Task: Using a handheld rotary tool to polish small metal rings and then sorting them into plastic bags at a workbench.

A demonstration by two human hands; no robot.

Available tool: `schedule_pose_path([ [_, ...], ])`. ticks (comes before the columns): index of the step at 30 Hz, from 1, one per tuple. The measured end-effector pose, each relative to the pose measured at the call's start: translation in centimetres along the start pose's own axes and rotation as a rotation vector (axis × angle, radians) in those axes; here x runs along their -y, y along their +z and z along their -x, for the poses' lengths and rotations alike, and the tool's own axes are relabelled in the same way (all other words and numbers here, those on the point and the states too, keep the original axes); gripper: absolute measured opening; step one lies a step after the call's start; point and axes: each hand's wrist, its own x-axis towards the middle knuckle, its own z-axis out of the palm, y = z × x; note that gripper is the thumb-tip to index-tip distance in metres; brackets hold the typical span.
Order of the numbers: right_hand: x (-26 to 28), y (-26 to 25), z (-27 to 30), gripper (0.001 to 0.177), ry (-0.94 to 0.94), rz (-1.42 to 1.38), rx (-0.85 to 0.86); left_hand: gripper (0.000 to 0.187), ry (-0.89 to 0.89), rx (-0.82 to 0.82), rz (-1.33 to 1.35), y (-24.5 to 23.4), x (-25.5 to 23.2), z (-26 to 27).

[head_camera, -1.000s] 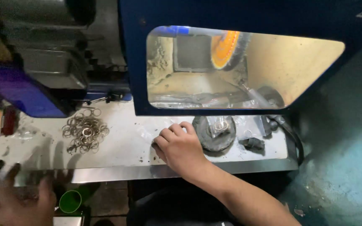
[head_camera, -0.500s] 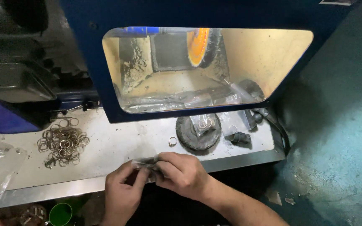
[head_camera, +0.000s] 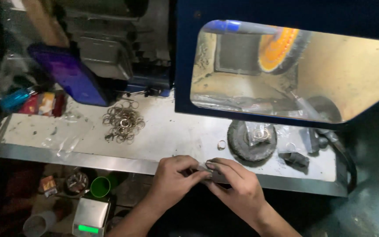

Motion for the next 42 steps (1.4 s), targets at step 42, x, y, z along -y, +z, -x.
schedule_pose_path([
  [42,0.9,-1.9,0.0,0.007,0.163,-0.128,-0.102,0.017,0.434,0.248,0.164,0.0,-2.5,-2.1],
])
